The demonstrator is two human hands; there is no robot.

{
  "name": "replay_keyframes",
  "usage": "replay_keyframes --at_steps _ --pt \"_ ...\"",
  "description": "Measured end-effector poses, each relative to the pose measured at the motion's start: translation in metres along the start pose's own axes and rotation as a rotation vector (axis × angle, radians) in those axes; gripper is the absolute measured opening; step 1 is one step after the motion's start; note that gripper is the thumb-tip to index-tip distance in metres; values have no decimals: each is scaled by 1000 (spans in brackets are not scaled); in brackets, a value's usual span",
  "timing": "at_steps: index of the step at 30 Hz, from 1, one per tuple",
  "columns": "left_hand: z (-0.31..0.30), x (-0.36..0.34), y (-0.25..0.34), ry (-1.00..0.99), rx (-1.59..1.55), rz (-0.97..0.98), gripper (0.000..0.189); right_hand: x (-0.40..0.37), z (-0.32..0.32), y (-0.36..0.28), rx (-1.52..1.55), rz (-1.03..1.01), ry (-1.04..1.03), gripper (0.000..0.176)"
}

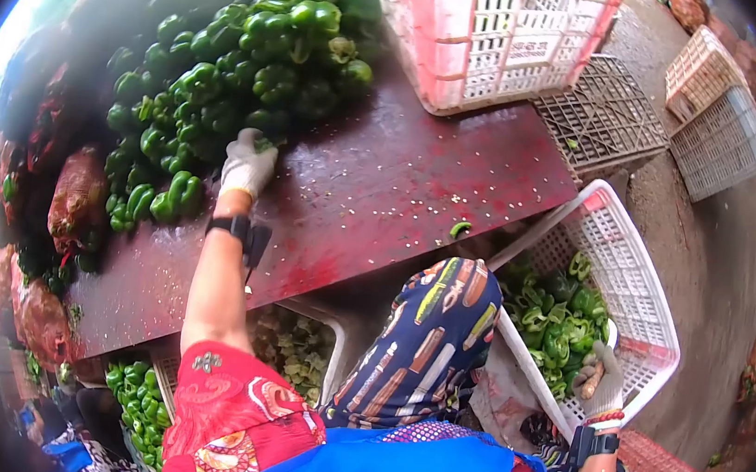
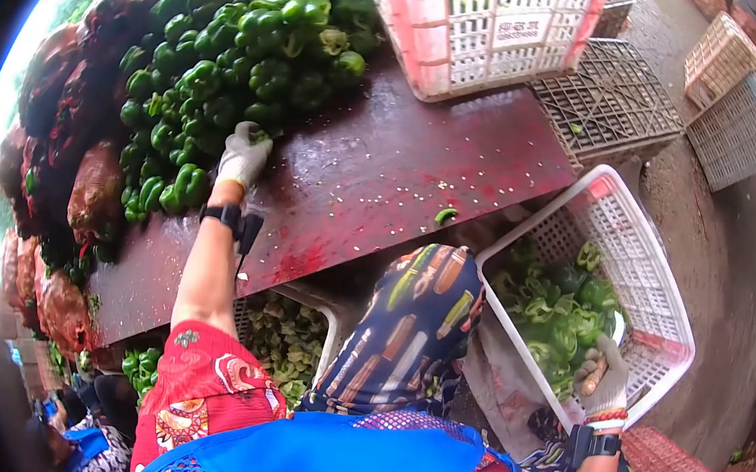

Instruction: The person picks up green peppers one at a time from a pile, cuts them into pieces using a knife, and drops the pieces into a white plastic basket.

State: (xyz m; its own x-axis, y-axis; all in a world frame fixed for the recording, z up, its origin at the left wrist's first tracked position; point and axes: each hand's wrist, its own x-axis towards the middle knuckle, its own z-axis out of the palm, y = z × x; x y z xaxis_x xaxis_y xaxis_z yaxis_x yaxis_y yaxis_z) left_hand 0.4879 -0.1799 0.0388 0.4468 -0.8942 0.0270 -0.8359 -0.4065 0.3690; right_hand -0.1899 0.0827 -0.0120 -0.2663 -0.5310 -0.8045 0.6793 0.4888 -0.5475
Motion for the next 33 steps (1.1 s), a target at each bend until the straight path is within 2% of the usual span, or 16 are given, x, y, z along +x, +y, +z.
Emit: replay_keyframes --at_steps 3,4,7,9,13,14,15,17,18,20,22,24,25,27,28,33 --pt "24 -54 15 56 -55 259 51 -15 28 4 -61 -132 -6 19" --pt "6 -85 54 -62 -133 144 50 -26 33 0 -138 -115 -88 23" --pt "5 -133 115 -502 -1041 -64 46 -64 57 -10 -401 -181 -213 33" --pt "-10 -179 182 -670 -1090 109 46 -72 62 -9 -444 -324 -335 29" --pt "-17 -278 300 -967 -741 323 52 -87 77 -5 -124 -428 -661 61" --pt "-30 -308 330 -1015 -523 359 57 -101 74 -15 -288 -410 -613 59" --pt "22 -316 324 -985 -676 628 64 -106 69 -20 -345 -421 -571 58" --pt "29 -351 350 -872 -303 776 66 -107 58 -26 -359 -483 -500 56" --pt "33 -355 357 -999 -377 742 67 -96 50 -25 -343 -530 -488 55" --pt "65 -348 352 -1079 -430 916 64 -83 39 -29 -313 -624 -462 53" --pt "81 -352 351 -1307 -606 721 53 -87 30 -34 -395 -707 -373 50" --pt "88 -354 352 -1561 -900 339 45 -85 31 -32 -346 -747 -320 48" --pt "90 -354 354 -1664 -1041 134 42 -86 28 -34 -532 -844 -234 48" --pt "88 -348 357 -1660 -1020 131 36 -89 19 -40 -907 -1023 -48 50" --pt "89 -342 357 -1689 -995 125 38 -84 18 -36 -923 -1182 -40 50" --pt "89 -335 357 -1658 -806 179 34 -76 23 -13 -1226 -1233 68 58"
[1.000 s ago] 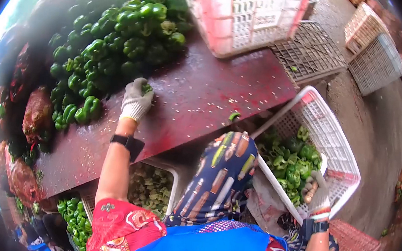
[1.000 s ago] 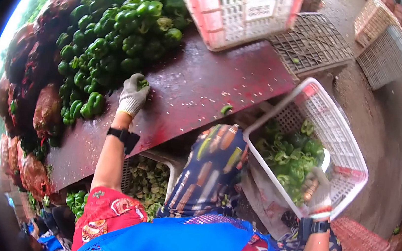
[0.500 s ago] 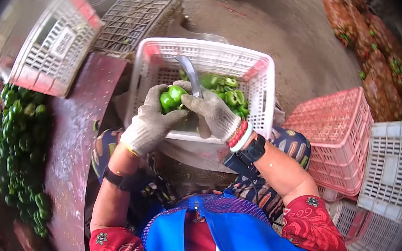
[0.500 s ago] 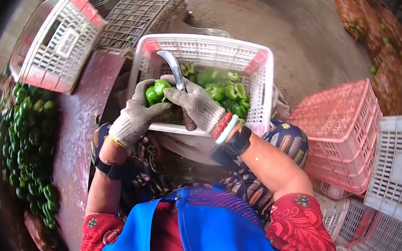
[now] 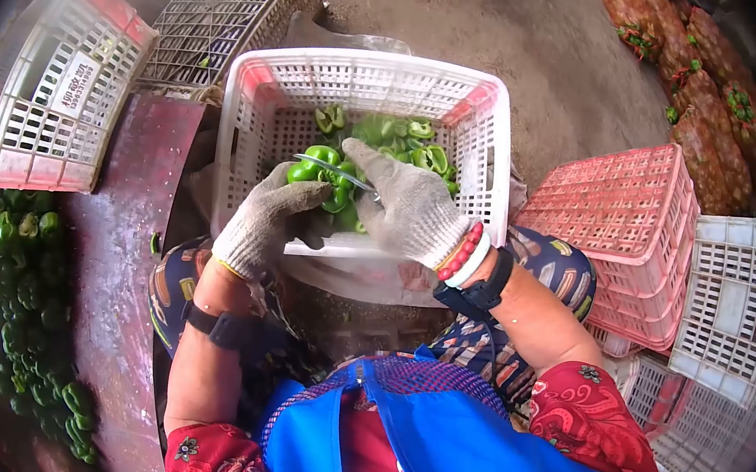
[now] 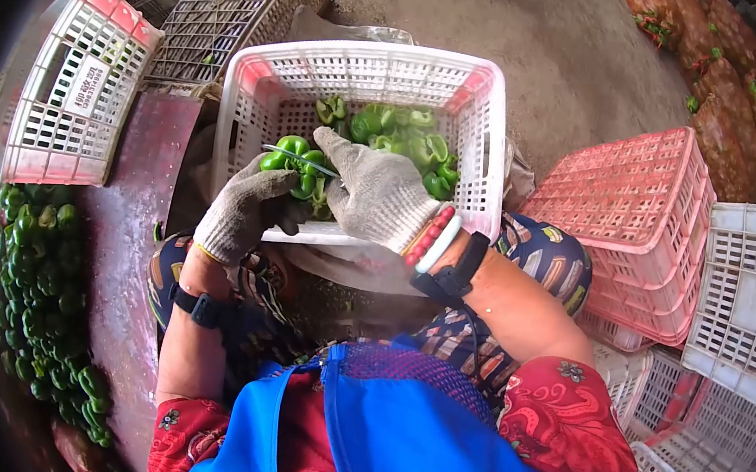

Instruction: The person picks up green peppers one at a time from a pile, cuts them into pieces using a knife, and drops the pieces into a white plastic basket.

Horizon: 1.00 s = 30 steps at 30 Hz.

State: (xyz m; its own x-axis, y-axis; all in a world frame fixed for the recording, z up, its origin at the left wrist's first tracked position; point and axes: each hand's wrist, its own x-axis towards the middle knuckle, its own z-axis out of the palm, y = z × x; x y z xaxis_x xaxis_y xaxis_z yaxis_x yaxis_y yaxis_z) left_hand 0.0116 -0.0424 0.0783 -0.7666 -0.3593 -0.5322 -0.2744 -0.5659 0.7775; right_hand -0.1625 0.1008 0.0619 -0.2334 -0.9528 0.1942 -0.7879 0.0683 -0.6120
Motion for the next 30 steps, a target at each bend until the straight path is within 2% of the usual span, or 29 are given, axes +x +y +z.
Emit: replay_keyframes --at_steps 2,6,9,14,17,20,22,23,26,27,30 --pt "-2 -1 -1 39 75 1 30 2 3 -5 -68 92 -72 59" --pt "5 -6 -3 149 179 36 26 -3 28 0 -333 96 -138 69" --pt "5 -1 -14 248 213 47 26 5 31 -19 -475 287 -260 74" --pt "5 -5 -21 232 132 20 24 0 54 18 -360 27 -82 73" --pt "1 3 -35 234 85 32 20 0 62 28 -399 65 -141 68" --pt "3 -1 -36 212 57 -40 26 -7 62 30 -462 90 -210 66" --pt "20 -18 -23 48 -95 16 31 -5 65 40 -536 177 -315 70" --pt "27 -27 -17 -38 -165 36 33 -11 60 47 -489 257 -421 59" --pt "23 -31 -15 -8 -66 38 38 -22 70 61 -308 460 -470 36" --pt "10 -27 -23 -10 13 31 45 -21 71 67 -213 478 -477 29" --pt "12 -20 -19 22 275 191 49 -6 20 30 974 991 -608 44"
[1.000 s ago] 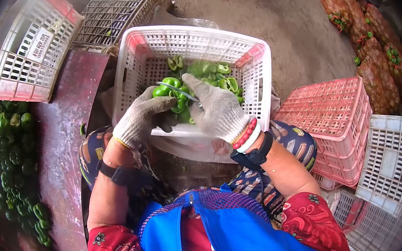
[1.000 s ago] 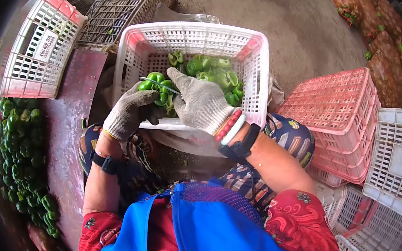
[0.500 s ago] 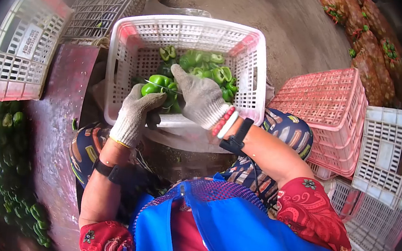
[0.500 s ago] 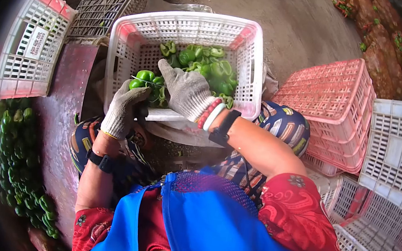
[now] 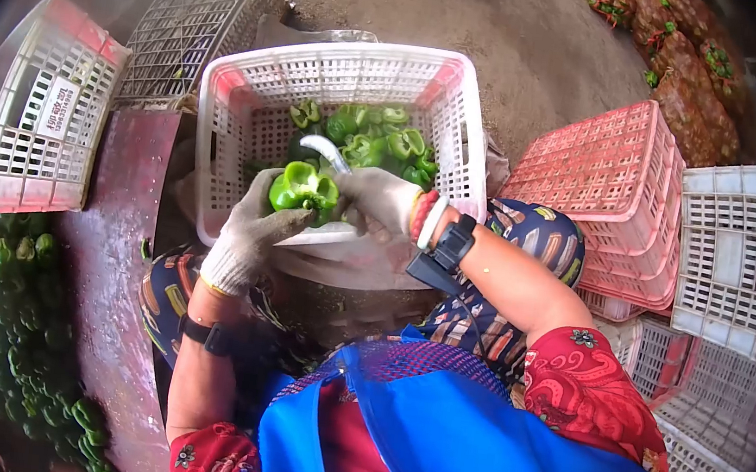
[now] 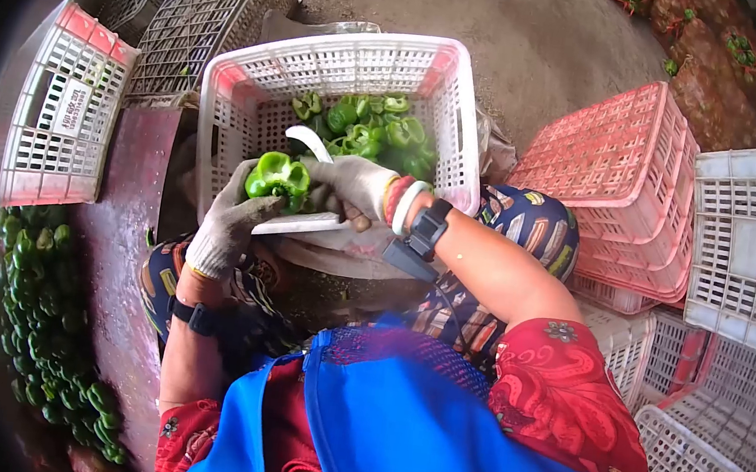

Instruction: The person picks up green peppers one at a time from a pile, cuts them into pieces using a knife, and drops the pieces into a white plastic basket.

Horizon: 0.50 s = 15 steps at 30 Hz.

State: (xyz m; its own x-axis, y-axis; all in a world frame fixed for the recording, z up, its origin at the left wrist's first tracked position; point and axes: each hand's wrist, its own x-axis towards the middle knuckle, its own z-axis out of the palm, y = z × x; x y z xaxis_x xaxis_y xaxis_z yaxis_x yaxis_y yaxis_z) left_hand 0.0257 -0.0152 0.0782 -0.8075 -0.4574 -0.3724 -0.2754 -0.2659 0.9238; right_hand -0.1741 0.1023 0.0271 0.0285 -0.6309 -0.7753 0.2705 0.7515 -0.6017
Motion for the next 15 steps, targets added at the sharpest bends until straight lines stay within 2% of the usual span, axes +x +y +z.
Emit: replay_keyframes --at_steps 1,2,3,4,6,7,8,10,11,12,13,14,15 --pt "-1 4 -1 -12 34 -22 55 -7 7 -4 231 -117 -16 58" --pt "2 5 2 3 50 -32 61 -6 9 -4 321 -207 -51 56" --pt "4 12 -1 13 39 61 62 -6 12 -5 414 -294 -96 53" --pt "4 17 -3 25 28 156 63 -25 14 -21 354 -310 -59 52" --pt "7 17 -3 114 -5 81 54 -7 11 -15 307 -416 28 50" --pt "1 20 -5 135 141 9 41 -7 10 -19 309 -577 6 48" --pt "-1 20 -7 135 74 -66 28 0 18 -25 316 -644 125 48" --pt "5 20 -9 110 -69 -154 25 -26 21 -31 25 -525 225 47" --pt "6 27 -10 180 57 -97 26 -13 27 -20 -74 -696 292 47" --pt "10 28 -9 228 11 -210 32 1 32 -9 -176 -861 378 48" --pt "7 37 -34 280 40 -90 40 1 38 -6 -210 -877 437 49" --pt "2 42 -49 301 195 14 36 1 43 -4 -238 -902 476 50" --pt "1 40 -59 291 533 229 33 1 42 -2 -310 -871 502 51"
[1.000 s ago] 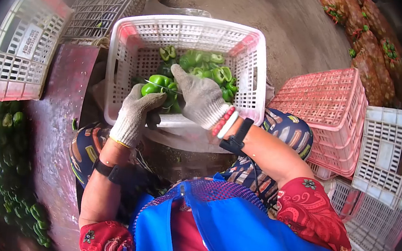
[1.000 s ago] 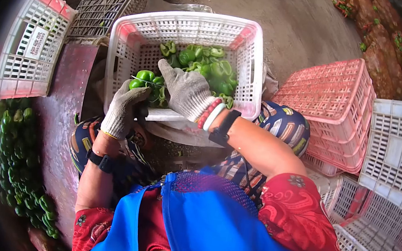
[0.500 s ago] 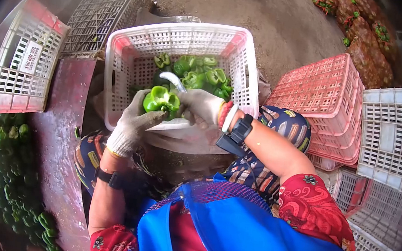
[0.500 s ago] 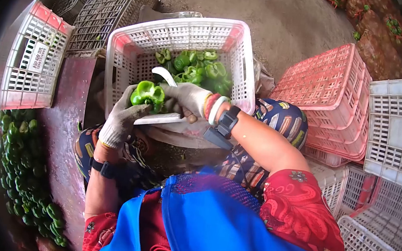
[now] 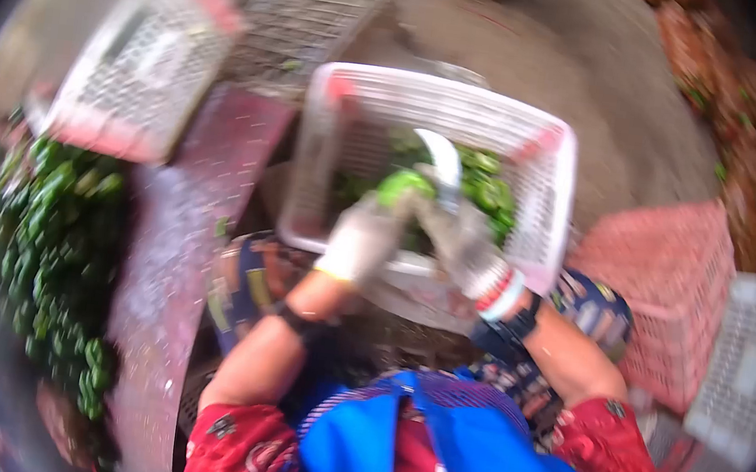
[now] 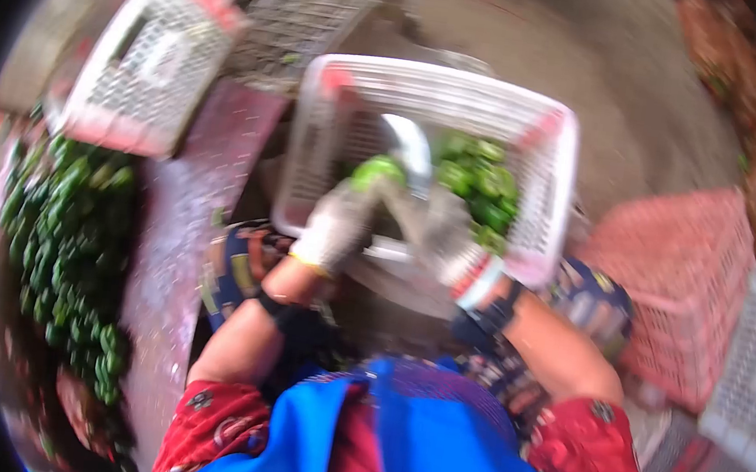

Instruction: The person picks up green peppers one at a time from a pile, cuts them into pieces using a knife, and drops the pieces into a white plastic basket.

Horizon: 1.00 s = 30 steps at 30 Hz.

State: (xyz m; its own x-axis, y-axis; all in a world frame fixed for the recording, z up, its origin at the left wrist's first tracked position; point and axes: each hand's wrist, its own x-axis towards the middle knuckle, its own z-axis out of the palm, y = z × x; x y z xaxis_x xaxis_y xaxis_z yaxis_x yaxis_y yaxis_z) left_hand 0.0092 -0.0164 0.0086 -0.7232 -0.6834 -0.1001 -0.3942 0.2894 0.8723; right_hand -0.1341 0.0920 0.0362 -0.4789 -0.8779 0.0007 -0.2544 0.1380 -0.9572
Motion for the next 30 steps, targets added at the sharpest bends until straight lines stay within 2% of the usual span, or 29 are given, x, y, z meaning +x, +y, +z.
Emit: replay_keyframes --at_steps 1,2,3,4,5,7,9,11,14,16,17,18,19,20,23,24,25,27,28,29,30 --pt "6 -5 -6 50 242 213 31 0 0 -5 -100 -1 -15 54" --pt "9 -8 -11 68 343 303 29 -1 -1 -9 -201 -4 -30 56" --pt "24 -5 -28 129 442 363 38 3 2 -12 -259 -333 25 59" --pt "3 -8 12 -144 -145 -62 45 5 4 -13 -281 -408 27 58" --pt "-19 -10 53 -147 -656 -581 56 5 4 -16 -313 -472 45 58" --pt "-24 -5 39 -315 -909 -676 49 2 1 -28 -474 -527 13 56" --pt "-8 4 23 -269 -886 -708 44 0 1 -34 -441 -465 -70 59" --pt "-31 -9 47 -194 -535 -591 46 -1 2 -36 -415 -305 -142 71" --pt "-14 0 19 -127 22 -218 52 8 -8 2 -147 -128 -231 62" --pt "-20 -1 26 -139 -62 -225 53 14 -13 14 5 3 -313 57" --pt "-27 -7 31 -139 -115 -235 53 13 -15 10 130 145 -324 51" --pt "-23 -6 23 -119 -212 -156 52 9 -18 3 252 297 -323 47" --pt "-31 -12 31 -101 -343 -208 51 6 -16 -5 373 453 -309 43" --pt "-28 -7 30 -36 -358 -145 50 -2 -6 -16 410 621 -165 43" --pt "-43 -11 49 143 -252 -21 48 10 -5 -6 702 635 -220 36" --pt "-42 -14 51 252 -55 106 45 13 0 -1 750 645 -135 35" --pt "-55 -18 61 230 95 109 42 14 8 -3 797 651 -50 33" --pt "-96 -35 82 307 138 7 38 20 0 1 826 699 -78 33" --pt "-114 -50 77 531 114 39 35 21 2 -8 813 550 -228 35" --pt "-136 -68 74 748 89 80 33 28 -6 4 497 544 -300 37" --pt "-166 -96 70 800 73 -34 29 40 -19 27 186 531 -359 40"
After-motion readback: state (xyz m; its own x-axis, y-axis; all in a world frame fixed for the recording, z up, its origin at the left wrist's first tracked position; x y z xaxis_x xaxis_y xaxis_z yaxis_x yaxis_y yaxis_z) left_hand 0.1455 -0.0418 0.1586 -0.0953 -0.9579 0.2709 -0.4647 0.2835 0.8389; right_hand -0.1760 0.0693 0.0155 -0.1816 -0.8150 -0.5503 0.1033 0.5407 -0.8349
